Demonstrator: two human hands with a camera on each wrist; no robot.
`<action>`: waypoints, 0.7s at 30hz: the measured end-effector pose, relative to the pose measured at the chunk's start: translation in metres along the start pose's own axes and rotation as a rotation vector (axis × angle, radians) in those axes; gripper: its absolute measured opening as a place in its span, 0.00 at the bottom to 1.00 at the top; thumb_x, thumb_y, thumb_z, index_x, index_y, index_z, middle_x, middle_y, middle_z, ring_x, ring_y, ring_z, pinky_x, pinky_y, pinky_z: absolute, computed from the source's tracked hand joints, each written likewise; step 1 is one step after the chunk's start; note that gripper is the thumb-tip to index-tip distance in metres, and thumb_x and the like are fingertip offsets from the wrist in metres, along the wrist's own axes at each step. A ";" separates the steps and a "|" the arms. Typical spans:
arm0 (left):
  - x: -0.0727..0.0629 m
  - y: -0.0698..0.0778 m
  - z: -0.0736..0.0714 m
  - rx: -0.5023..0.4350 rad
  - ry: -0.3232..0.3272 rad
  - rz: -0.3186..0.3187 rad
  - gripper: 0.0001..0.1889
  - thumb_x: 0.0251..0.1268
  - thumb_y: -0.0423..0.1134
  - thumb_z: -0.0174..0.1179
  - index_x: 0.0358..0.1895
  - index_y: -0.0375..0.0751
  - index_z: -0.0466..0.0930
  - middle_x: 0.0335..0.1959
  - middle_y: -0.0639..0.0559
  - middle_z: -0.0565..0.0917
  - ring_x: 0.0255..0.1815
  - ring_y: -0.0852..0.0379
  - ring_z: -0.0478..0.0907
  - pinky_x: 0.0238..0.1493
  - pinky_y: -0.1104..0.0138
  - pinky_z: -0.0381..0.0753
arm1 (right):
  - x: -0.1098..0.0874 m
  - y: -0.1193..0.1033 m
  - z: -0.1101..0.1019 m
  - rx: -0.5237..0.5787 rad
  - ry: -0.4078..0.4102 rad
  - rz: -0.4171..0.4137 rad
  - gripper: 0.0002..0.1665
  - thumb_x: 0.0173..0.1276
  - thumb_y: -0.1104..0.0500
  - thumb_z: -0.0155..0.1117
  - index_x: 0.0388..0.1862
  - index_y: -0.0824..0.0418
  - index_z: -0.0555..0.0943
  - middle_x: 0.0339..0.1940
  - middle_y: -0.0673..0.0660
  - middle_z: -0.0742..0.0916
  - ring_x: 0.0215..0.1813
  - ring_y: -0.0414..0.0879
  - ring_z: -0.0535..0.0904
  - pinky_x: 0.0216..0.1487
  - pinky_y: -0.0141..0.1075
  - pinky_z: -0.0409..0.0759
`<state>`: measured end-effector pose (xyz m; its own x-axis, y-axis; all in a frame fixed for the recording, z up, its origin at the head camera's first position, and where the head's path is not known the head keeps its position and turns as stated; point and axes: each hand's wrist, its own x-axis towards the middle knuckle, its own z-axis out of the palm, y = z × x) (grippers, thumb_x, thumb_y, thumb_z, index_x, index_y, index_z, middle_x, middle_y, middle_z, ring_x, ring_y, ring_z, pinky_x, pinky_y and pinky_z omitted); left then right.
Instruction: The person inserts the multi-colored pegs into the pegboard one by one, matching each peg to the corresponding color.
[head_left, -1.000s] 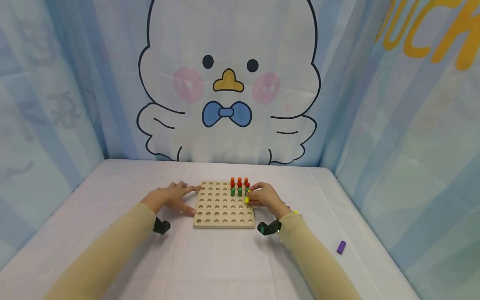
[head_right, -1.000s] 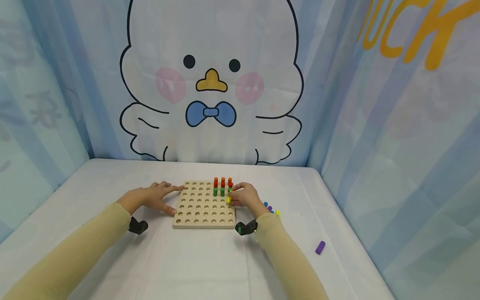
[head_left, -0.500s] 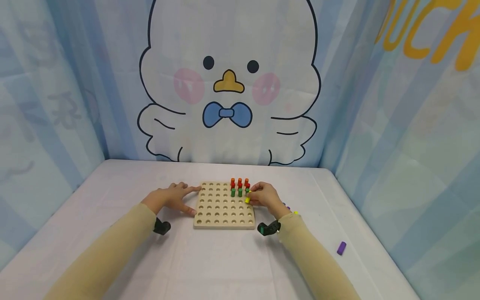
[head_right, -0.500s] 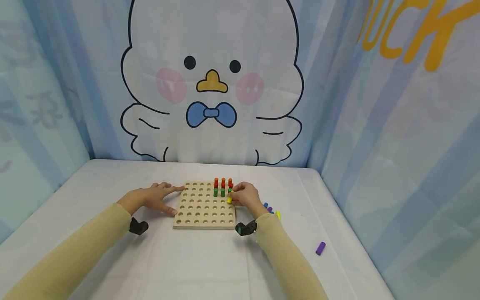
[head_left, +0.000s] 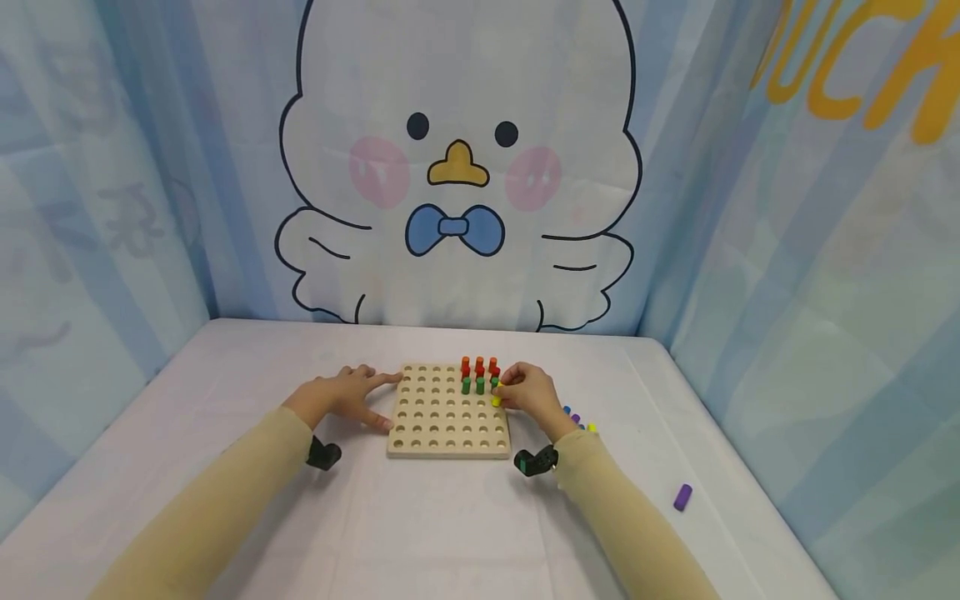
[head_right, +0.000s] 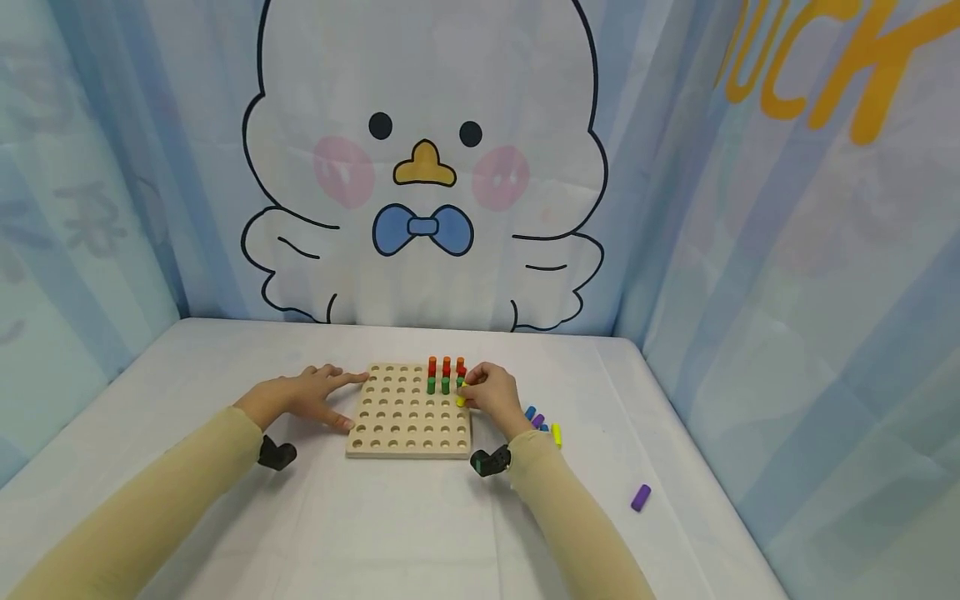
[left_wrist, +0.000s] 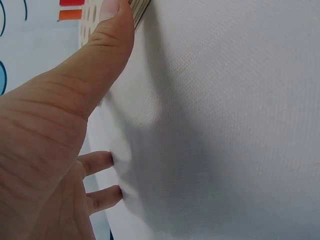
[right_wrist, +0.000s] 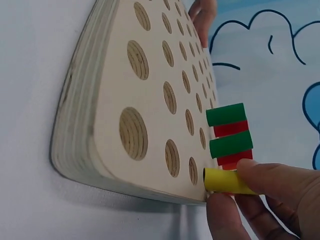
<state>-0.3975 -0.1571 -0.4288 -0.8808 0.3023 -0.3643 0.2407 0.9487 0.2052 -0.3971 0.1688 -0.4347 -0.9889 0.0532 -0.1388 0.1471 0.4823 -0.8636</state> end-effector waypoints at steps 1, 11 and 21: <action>0.000 0.000 0.000 0.003 0.002 0.002 0.56 0.53 0.77 0.65 0.84 0.63 0.51 0.83 0.32 0.52 0.81 0.23 0.50 0.67 0.21 0.55 | -0.001 0.000 0.000 -0.014 0.000 -0.010 0.13 0.64 0.65 0.77 0.40 0.62 0.79 0.40 0.58 0.83 0.37 0.46 0.83 0.39 0.32 0.88; -0.004 0.001 0.001 0.008 0.003 0.013 0.56 0.55 0.76 0.65 0.84 0.61 0.52 0.82 0.31 0.52 0.80 0.22 0.50 0.66 0.20 0.56 | -0.008 -0.003 0.002 -0.169 -0.060 -0.033 0.17 0.71 0.47 0.72 0.34 0.59 0.81 0.36 0.54 0.84 0.34 0.44 0.80 0.38 0.31 0.84; -0.005 0.001 0.000 0.010 0.014 0.020 0.55 0.55 0.75 0.65 0.84 0.62 0.52 0.82 0.31 0.53 0.80 0.22 0.50 0.66 0.20 0.56 | -0.019 -0.004 -0.005 -0.281 -0.109 -0.061 0.17 0.77 0.45 0.63 0.39 0.58 0.82 0.35 0.54 0.83 0.36 0.45 0.78 0.37 0.33 0.80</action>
<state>-0.3927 -0.1580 -0.4268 -0.8812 0.3203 -0.3477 0.2625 0.9432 0.2035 -0.3791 0.1703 -0.4261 -0.9853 -0.0702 -0.1558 0.0613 0.7058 -0.7057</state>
